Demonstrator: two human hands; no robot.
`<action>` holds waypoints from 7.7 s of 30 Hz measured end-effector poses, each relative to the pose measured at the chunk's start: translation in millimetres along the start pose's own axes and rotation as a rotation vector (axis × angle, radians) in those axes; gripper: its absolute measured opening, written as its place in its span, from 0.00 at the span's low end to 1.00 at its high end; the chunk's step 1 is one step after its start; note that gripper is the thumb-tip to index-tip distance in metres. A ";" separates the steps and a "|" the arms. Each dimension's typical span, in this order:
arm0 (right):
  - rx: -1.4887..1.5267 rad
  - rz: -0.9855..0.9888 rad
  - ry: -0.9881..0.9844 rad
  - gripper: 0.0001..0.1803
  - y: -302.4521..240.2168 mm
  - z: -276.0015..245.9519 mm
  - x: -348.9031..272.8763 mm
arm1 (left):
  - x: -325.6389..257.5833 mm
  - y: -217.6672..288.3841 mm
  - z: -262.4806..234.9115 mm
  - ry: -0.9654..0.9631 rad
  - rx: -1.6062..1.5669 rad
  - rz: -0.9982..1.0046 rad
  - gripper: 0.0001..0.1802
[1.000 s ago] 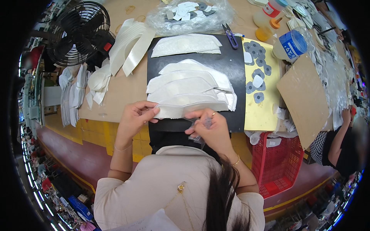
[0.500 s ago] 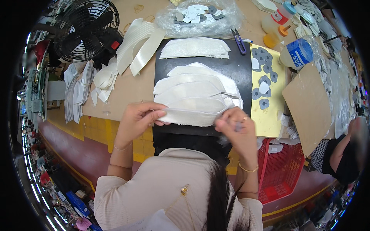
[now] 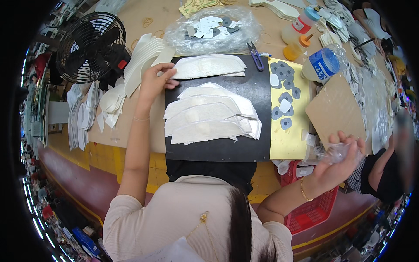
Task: The person repeatedly picks up white curved foam pieces and thin transparent sheets, aligns them on a black cutting mat, and stacks them. The person handles the pieces one at a time, occasionally adjusting their position before stacking them into a growing pile.
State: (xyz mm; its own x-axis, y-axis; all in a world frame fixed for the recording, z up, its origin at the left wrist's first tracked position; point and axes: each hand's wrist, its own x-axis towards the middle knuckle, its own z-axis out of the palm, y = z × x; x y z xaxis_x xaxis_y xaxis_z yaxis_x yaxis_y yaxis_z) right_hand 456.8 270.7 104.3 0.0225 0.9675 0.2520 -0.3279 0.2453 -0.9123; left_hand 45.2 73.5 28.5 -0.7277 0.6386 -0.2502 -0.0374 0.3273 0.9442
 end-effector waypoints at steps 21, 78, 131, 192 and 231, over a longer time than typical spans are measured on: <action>-0.250 0.687 -1.013 0.10 43.3 123.9 -122.3 | -173.1 -48.6 22.2 0.138 0.638 0.282 0.23; -0.201 0.949 -0.958 0.08 42.1 101.3 -126.8 | -179.1 -12.6 0.7 -0.162 -0.152 -0.167 0.09; -0.465 0.316 -1.673 0.19 30.3 97.6 -77.8 | -157.6 -38.5 -12.5 0.145 0.110 0.048 0.09; -0.102 0.920 -1.128 0.09 94.6 170.2 -169.7 | -169.4 -32.0 13.8 0.110 0.164 0.322 0.12; -0.479 0.369 -0.803 0.17 32.0 99.6 -76.7 | -139.4 42.6 -7.8 -0.236 0.237 0.332 0.07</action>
State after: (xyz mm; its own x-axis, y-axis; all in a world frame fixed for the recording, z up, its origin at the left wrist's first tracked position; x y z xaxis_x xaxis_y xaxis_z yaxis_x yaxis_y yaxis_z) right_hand 350.5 198.2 88.0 -0.7052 0.7032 -0.0910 0.2328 0.1083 -0.9665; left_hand 139.7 -7.1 105.3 -0.4976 0.8673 -0.0109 0.3486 0.2114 0.9131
